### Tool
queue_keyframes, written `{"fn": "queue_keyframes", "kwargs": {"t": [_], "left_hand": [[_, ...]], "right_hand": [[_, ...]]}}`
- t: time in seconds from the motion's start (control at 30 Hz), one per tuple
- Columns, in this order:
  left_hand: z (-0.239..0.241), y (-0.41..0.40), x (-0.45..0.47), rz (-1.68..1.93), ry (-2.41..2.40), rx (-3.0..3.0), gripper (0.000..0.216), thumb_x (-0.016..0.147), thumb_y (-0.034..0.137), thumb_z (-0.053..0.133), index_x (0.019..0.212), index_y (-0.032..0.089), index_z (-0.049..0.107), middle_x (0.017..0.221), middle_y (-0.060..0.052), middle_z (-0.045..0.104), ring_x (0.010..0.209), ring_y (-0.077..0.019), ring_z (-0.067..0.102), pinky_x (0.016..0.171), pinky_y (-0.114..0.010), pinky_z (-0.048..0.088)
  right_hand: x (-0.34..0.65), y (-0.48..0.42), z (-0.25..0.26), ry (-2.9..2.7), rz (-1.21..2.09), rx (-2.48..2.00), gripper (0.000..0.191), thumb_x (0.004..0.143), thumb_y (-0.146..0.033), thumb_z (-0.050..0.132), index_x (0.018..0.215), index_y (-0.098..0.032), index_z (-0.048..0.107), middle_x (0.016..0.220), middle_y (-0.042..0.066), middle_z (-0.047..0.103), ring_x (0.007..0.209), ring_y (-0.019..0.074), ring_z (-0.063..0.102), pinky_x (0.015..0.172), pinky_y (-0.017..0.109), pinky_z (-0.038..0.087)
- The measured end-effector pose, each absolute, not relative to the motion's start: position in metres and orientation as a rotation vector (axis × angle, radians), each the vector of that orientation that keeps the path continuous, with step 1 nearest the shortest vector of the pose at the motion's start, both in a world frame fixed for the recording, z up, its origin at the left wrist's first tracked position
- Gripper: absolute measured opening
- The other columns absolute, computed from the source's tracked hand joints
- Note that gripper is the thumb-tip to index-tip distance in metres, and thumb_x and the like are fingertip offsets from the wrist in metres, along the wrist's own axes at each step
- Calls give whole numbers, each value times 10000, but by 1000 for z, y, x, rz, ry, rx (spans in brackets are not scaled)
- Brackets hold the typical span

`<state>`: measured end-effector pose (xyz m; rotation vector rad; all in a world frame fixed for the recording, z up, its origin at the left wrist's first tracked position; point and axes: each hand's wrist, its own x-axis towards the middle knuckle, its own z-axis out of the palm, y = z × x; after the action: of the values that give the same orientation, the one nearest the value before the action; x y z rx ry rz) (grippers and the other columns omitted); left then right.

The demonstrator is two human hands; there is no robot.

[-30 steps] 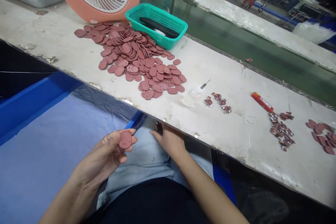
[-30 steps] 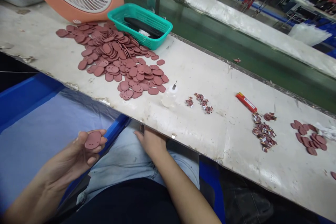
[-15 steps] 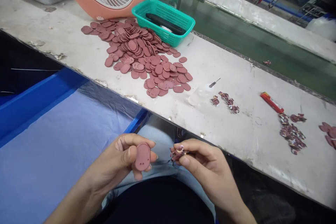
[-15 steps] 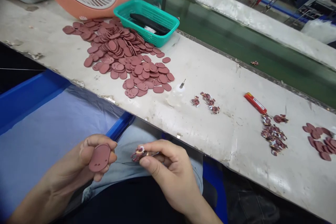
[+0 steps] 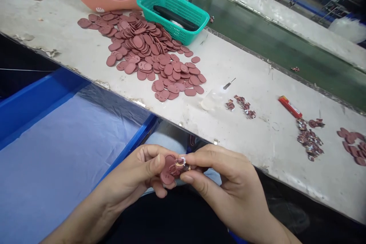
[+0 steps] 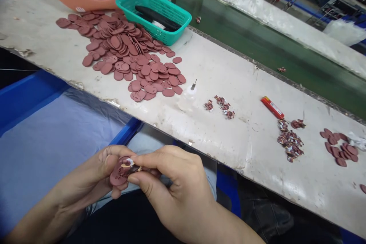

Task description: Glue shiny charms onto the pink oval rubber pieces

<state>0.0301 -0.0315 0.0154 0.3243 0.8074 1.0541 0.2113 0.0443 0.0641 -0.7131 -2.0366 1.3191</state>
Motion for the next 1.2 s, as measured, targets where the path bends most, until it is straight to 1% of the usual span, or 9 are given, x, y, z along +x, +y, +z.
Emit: {"fn": "queue_keyframes", "kwargs": {"t": [0.1, 0.2, 0.27, 0.4, 0.53, 0.63, 0.8, 0.93, 1.2], "left_hand": [[14, -32, 30, 1031, 815, 295, 394, 730, 558, 817, 808, 172, 830, 582, 10, 578, 535, -75, 531, 487, -115, 521], [12, -33, 30, 1024, 811, 291, 397, 747, 549, 808, 839, 164, 831, 581, 12, 576, 523, -69, 517, 493, -113, 521], [12, -33, 31, 1019, 813, 275, 399, 748, 544, 810, 856, 161, 832, 592, 6, 591, 529, -71, 523, 494, -115, 525], [13, -30, 34, 1021, 840, 210, 400, 686, 543, 857, 816, 165, 831, 597, 4, 601, 527, -69, 525, 490, -126, 540], [14, -27, 37, 1032, 843, 186, 425, 667, 542, 874, 815, 146, 829, 633, -15, 625, 549, -69, 550, 486, -114, 529], [13, -28, 38, 1024, 829, 195, 462, 693, 554, 853, 850, 121, 826, 699, -42, 650, 572, -71, 559, 487, -110, 523], [13, -28, 39, 1039, 811, 182, 405, 734, 530, 835, 843, 140, 825, 683, -26, 635, 569, -63, 537, 485, -99, 511], [14, -27, 39, 1042, 809, 162, 388, 716, 525, 849, 834, 156, 827, 660, -11, 621, 559, -59, 530, 486, -100, 518], [14, -25, 39, 1022, 827, 162, 442, 711, 554, 841, 799, 122, 809, 685, -29, 615, 569, -64, 525, 474, -102, 520]], "right_hand": [[210, 45, 65, -2052, 1306, -673, 126, 865, -78, 749, 984, -116, 765, 806, 7, 761, 731, 68, 699, 759, 105, 544], [210, 46, 66, -2100, 1227, -636, 117, 866, -67, 741, 977, -101, 757, 825, 14, 770, 738, 65, 704, 779, 97, 543], [210, 47, 67, -2137, 1172, -627, 124, 857, -50, 740, 971, -95, 755, 828, 18, 772, 737, 66, 706, 774, 98, 543], [211, 47, 69, -2184, 1099, -624, 116, 843, -32, 737, 942, -90, 750, 817, 29, 771, 712, 73, 704, 728, 117, 550], [210, 48, 68, -2130, 1199, -663, 99, 841, -52, 751, 920, -110, 751, 801, 14, 772, 705, 61, 706, 714, 106, 543], [210, 50, 67, -2099, 1301, -722, 85, 845, -86, 761, 920, -128, 760, 767, 2, 758, 668, 58, 690, 667, 117, 539], [212, 54, 65, -2108, 1349, -751, 107, 852, -112, 762, 942, -170, 765, 765, -16, 754, 642, 69, 674, 633, 150, 542], [213, 55, 65, -2103, 1373, -756, 114, 852, -111, 757, 946, -174, 764, 778, -8, 761, 643, 80, 674, 631, 167, 549], [212, 55, 64, -2129, 1372, -747, 104, 855, -100, 728, 939, -147, 766, 754, 12, 741, 628, 84, 660, 613, 180, 538]]}}
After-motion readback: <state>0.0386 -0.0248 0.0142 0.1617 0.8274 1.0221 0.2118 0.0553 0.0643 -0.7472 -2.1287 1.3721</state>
